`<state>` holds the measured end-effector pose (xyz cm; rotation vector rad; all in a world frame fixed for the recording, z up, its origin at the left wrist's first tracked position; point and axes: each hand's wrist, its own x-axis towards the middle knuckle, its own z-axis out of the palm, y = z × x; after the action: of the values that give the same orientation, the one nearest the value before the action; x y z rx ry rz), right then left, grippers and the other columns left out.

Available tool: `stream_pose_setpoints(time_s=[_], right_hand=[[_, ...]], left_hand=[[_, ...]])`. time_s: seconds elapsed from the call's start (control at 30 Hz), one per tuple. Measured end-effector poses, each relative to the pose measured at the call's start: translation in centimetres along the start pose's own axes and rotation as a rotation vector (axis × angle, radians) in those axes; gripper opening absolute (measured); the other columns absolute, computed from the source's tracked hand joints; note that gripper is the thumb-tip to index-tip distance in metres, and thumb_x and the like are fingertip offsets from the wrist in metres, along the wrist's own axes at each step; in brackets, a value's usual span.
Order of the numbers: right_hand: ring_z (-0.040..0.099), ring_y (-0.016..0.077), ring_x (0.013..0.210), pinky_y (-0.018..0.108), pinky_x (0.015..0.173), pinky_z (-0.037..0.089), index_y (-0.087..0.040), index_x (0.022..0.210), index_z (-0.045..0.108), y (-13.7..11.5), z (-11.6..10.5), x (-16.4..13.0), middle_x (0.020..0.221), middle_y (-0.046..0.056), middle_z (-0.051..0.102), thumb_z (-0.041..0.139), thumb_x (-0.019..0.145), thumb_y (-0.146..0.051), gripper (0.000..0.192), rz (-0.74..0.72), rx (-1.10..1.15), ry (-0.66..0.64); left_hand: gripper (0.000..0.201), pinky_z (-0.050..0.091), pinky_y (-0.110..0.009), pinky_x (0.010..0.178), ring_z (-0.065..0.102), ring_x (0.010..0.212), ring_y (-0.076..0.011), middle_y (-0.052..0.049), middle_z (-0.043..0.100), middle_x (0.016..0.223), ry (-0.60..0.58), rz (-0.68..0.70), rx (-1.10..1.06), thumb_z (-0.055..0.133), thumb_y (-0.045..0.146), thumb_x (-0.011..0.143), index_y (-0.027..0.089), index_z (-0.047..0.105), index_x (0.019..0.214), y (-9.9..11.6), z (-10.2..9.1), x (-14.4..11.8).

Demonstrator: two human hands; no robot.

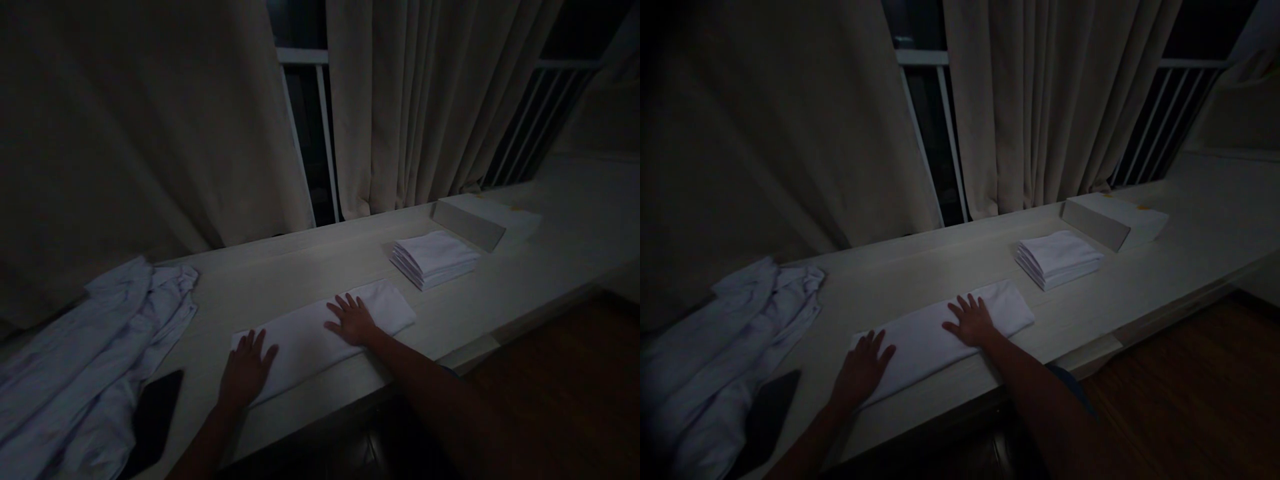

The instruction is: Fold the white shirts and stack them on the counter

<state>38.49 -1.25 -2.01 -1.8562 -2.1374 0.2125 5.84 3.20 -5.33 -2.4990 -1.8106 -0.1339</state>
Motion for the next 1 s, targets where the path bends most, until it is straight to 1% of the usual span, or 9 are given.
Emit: stream_pose_setpoints(time_s=[0.07, 0.13, 0.23, 0.4, 0.53, 0.67, 0.77, 0.9, 1.0], right_hand=[[0.015, 0.0335, 0.144, 0.056, 0.115, 0.009, -0.036, 0.148, 0.032, 0.0, -0.1, 0.0, 0.157, 0.001, 0.022, 0.021, 0.088, -0.076, 0.073, 0.003, -0.003, -0.001], [0.015, 0.0333, 0.144, 0.055, 0.115, 0.010, -0.035, 0.148, 0.032, -0.1, -0.2, 0.0, 0.158, 0.001, 0.022, 0.021, 0.088, -0.076, 0.074, 0.008, 0.003, -0.015], [0.015, 0.0326, 0.145, 0.055, 0.115, 0.009, -0.035, 0.149, 0.031, -0.2, -0.3, 0.0, 0.158, 0.001, 0.021, 0.019, 0.088, -0.077, 0.075, 0.009, 0.011, -0.029], [0.016, 0.0304, 0.145, 0.053, 0.115, 0.009, -0.034, 0.149, 0.030, 0.5, -0.5, 0.1, 0.158, 0.002, 0.023, 0.018, 0.088, -0.078, 0.076, -0.023, 0.013, -0.032], [0.016, 0.0286, 0.145, 0.050, 0.115, 0.011, -0.028, 0.151, 0.028, 3.7, -1.7, 0.3, 0.157, 0.006, 0.023, 0.019, 0.090, -0.074, 0.077, 0.014, -0.014, -0.049], [0.015, 0.0283, 0.145, 0.049, 0.116, 0.011, -0.023, 0.150, 0.030, 7.6, -3.1, 0.4, 0.157, 0.006, 0.025, 0.020, 0.094, -0.067, 0.072, 0.108, -0.071, -0.045], [0.014, 0.0272, 0.145, 0.049, 0.116, 0.009, -0.024, 0.150, 0.030, 9.1, -3.7, 0.3, 0.156, 0.004, 0.027, 0.020, 0.096, -0.061, 0.066, 0.130, -0.079, -0.051], [0.014, 0.0267, 0.146, 0.050, 0.117, 0.007, -0.024, 0.150, 0.030, 9.0, -4.6, 0.3, 0.156, 0.004, 0.027, 0.020, 0.097, -0.059, 0.064, 0.113, -0.084, -0.051], [0.008, 0.0280, 0.146, 0.052, 0.116, 0.003, -0.020, 0.151, 0.028, 6.5, -4.9, 0.8, 0.157, 0.007, 0.022, 0.019, 0.097, -0.059, 0.067, 0.100, -0.109, 0.024]], left_hand=[[0.071, 0.025, -0.052, 0.112, 0.020, 0.145, -0.0309, -0.013, 0.023, 0.158, -0.031, 0.017, -0.035, 0.021, 0.058, 0.091, 0.019, 0.026, 0.149, -1.7, 0.3, -0.3], [0.070, 0.025, -0.054, 0.111, 0.018, 0.145, -0.0327, -0.014, 0.023, 0.158, -0.012, 0.017, -0.030, 0.023, 0.057, 0.090, 0.019, 0.028, 0.149, -2.2, 0.2, -0.4], [0.067, 0.027, -0.058, 0.108, 0.025, 0.142, -0.0380, -0.015, 0.033, 0.154, 0.037, -0.002, -0.006, 0.029, 0.057, 0.088, 0.021, 0.039, 0.144, -1.4, -0.8, -0.3], [0.062, 0.031, -0.058, 0.105, 0.037, 0.136, -0.0373, -0.014, 0.047, 0.145, 0.035, 0.020, -0.027, 0.034, 0.053, 0.085, 0.021, 0.049, 0.135, 0.0, -3.0, -0.5], [0.061, 0.030, -0.056, 0.105, 0.036, 0.136, -0.0375, -0.013, 0.047, 0.145, 0.007, 0.033, -0.008, 0.036, 0.054, 0.084, 0.022, 0.052, 0.133, 0.1, -3.3, -0.6], [0.066, 0.030, -0.057, 0.106, 0.032, 0.138, -0.0389, -0.017, 0.041, 0.148, 0.011, 0.009, 0.021, 0.030, 0.054, 0.086, 0.018, 0.045, 0.139, -0.3, -2.1, -0.3], [0.068, 0.029, -0.057, 0.105, 0.031, 0.138, -0.0404, -0.019, 0.037, 0.150, 0.014, -0.009, 0.026, 0.027, 0.053, 0.087, 0.015, 0.044, 0.140, -0.4, -1.6, -0.2], [0.062, 0.032, -0.056, 0.105, 0.035, 0.137, -0.0370, -0.013, 0.046, 0.146, 0.036, 0.011, -0.030, 0.032, 0.053, 0.085, 0.021, 0.049, 0.135, 0.0, -2.5, -0.5], [0.058, 0.032, -0.055, 0.106, 0.036, 0.137, -0.0355, -0.010, 0.051, 0.142, 0.052, 0.056, -0.048, 0.035, 0.052, 0.083, 0.024, 0.053, 0.130, 0.3, -3.5, -0.7]])
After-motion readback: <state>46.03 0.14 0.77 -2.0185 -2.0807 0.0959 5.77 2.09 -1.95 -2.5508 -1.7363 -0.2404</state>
